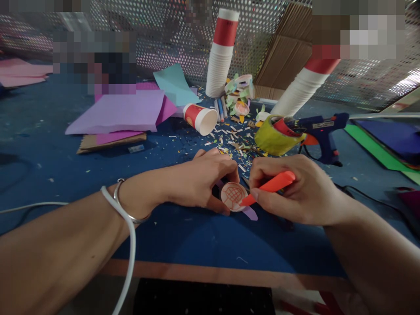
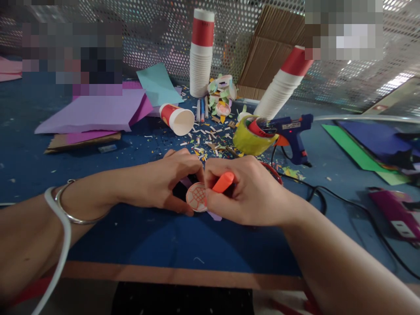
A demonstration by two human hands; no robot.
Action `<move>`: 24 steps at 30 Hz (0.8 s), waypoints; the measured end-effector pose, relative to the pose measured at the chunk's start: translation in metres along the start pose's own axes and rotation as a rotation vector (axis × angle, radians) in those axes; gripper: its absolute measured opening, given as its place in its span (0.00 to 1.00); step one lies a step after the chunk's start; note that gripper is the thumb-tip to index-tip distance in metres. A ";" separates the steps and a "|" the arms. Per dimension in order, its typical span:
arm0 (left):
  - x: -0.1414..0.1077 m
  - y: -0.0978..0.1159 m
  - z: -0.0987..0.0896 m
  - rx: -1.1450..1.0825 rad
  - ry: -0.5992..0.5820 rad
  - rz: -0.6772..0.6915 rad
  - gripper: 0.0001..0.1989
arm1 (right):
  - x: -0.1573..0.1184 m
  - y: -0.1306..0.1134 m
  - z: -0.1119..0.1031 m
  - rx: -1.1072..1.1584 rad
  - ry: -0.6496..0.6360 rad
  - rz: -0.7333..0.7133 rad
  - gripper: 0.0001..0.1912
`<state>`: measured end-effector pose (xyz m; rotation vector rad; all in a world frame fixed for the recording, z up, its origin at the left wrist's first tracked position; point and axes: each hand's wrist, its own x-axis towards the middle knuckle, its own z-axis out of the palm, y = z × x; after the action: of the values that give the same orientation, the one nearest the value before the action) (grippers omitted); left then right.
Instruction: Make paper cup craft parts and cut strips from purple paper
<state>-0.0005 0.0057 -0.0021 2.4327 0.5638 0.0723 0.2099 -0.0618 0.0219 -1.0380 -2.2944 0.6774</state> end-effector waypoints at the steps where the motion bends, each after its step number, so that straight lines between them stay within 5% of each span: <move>1: 0.000 0.000 0.000 0.000 0.005 0.003 0.23 | 0.000 0.000 0.000 0.010 0.009 0.000 0.07; 6: 0.000 -0.001 0.002 0.001 0.024 0.003 0.25 | -0.003 0.004 -0.002 -0.018 0.104 0.021 0.08; 24: 0.000 0.000 0.001 -0.007 0.015 0.001 0.25 | -0.001 0.003 -0.004 -0.093 0.074 0.039 0.08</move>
<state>-0.0002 0.0051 -0.0025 2.4274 0.5677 0.0929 0.2149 -0.0600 0.0229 -1.1344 -2.2657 0.5429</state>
